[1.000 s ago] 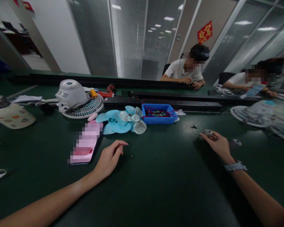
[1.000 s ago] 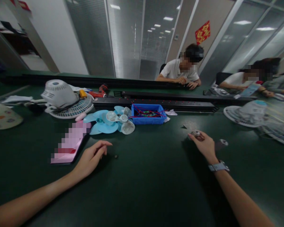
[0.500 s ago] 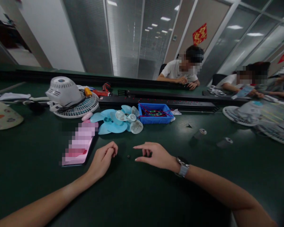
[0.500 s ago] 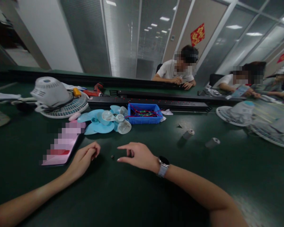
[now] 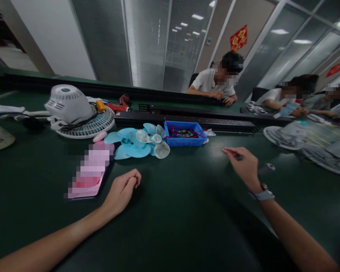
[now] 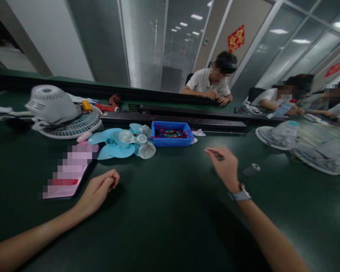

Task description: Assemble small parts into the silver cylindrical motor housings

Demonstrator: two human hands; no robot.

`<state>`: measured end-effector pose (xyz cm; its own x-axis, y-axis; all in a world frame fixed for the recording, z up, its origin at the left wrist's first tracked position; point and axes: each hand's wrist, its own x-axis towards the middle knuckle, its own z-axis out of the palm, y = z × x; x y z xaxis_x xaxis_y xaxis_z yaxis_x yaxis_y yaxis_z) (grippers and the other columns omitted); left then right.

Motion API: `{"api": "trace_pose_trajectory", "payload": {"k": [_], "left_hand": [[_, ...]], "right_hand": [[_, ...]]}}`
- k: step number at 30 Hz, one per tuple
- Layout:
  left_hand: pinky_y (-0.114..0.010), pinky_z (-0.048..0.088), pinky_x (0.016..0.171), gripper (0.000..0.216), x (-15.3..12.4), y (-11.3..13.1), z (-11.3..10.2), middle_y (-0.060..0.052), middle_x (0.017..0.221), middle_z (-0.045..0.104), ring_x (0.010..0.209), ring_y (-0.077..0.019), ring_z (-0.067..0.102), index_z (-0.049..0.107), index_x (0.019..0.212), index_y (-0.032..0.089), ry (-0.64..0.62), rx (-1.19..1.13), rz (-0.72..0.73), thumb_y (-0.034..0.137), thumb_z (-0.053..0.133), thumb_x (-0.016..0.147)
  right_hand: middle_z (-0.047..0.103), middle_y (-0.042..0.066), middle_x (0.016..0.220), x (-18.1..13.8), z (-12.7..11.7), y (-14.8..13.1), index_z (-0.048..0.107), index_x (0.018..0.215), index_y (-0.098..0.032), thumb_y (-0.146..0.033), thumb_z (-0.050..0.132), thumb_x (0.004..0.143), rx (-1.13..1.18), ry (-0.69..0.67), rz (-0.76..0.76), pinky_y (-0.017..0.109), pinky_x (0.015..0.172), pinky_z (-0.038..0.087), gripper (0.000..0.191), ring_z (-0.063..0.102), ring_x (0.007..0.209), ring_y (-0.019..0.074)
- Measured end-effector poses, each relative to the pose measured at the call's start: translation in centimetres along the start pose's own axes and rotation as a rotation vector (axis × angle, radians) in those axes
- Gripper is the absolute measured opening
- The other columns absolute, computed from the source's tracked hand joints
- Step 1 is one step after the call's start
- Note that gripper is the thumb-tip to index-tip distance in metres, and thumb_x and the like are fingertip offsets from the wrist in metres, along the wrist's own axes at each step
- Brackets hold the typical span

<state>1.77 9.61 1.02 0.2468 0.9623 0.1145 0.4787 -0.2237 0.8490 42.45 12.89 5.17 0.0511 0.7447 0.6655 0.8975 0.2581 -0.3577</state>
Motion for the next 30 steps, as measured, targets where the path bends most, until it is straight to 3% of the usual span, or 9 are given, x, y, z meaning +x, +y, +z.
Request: {"api": "trace_pose_trajectory", "payload": {"k": [3, 6, 9, 13, 23, 27, 30], "left_hand": [[-0.026, 0.035, 0.057, 0.027, 0.1, 0.0, 0.0, 0.003, 0.062, 0.047, 0.059, -0.0156, 0.048, 0.048, 0.066, 0.02, -0.002, 0.019, -0.001, 0.024, 0.033, 0.087], [-0.026, 0.036, 0.057, 0.028, 0.1, 0.2, -0.1, 0.003, 0.061, 0.046, 0.058, -0.0159, 0.048, 0.047, 0.066, 0.02, 0.0, 0.042, -0.009, 0.026, 0.032, 0.088], [-0.026, 0.036, 0.056, 0.028, 0.0, 0.5, -0.1, 0.002, 0.062, 0.047, 0.058, -0.0164, 0.048, 0.048, 0.066, 0.021, -0.006, 0.061, -0.017, 0.027, 0.032, 0.088], [-0.026, 0.036, 0.056, 0.027, -0.1, 0.3, -0.2, 0.002, 0.062, 0.047, 0.058, -0.0167, 0.048, 0.048, 0.066, 0.021, -0.02, 0.068, -0.022, 0.027, 0.033, 0.088], [-0.026, 0.036, 0.056, 0.027, 0.1, 0.2, -0.1, 0.003, 0.062, 0.047, 0.058, -0.0165, 0.049, 0.048, 0.067, 0.021, -0.027, 0.071, -0.005, 0.027, 0.033, 0.088], [-0.026, 0.036, 0.057, 0.027, 0.1, 0.4, -0.2, 0.003, 0.062, 0.047, 0.059, -0.0163, 0.049, 0.048, 0.066, 0.02, -0.017, 0.073, 0.006, 0.025, 0.033, 0.088], [-0.026, 0.036, 0.058, 0.026, 0.0, 0.5, -0.1, 0.002, 0.062, 0.047, 0.059, -0.016, 0.049, 0.048, 0.066, 0.02, -0.005, 0.061, 0.025, 0.023, 0.033, 0.088]], "right_hand": [[0.072, 0.007, 0.084, 0.3, -2.9, 5.8, 0.075, 0.091, -0.019, -0.049, 0.059, 0.086, -0.269, 0.067, 0.101, 0.03, 0.064, 0.045, 0.035, 0.062, 0.07, 0.0189], [0.073, 0.007, 0.088, -0.1, -3.6, 8.3, 0.076, 0.094, -0.021, -0.052, 0.055, 0.086, -0.399, 0.005, 0.236, 0.03, 0.062, 0.042, 0.038, 0.064, 0.074, 0.021], [0.074, 0.007, 0.087, -0.4, -3.1, 8.7, 0.076, 0.094, -0.022, -0.053, 0.055, 0.086, -0.41, -0.065, 0.297, 0.03, 0.061, 0.041, 0.038, 0.064, 0.073, 0.0212], [0.074, 0.009, 0.086, -0.4, -2.5, 8.5, 0.076, 0.093, -0.02, -0.054, 0.053, 0.086, -0.422, -0.047, 0.307, 0.031, 0.061, 0.041, 0.042, 0.066, 0.075, 0.0232], [0.075, 0.009, 0.082, -0.4, -3.1, 8.2, 0.076, 0.103, -0.025, -0.056, 0.052, 0.085, -0.472, -0.173, 0.479, 0.034, 0.061, 0.045, 0.043, 0.068, 0.075, 0.0272], [0.076, 0.01, 0.089, -0.7, -2.6, 9.0, 0.07, 0.117, -0.021, -0.057, 0.061, 0.078, -0.278, -0.201, 0.489, 0.036, 0.07, 0.051, 0.053, 0.07, 0.082, 0.027], [0.076, 0.011, 0.088, -0.9, -2.2, 9.9, 0.072, 0.11, -0.016, -0.056, 0.069, 0.07, -0.118, -0.212, 0.518, 0.036, 0.072, 0.054, 0.056, 0.071, 0.083, 0.0274]]}}
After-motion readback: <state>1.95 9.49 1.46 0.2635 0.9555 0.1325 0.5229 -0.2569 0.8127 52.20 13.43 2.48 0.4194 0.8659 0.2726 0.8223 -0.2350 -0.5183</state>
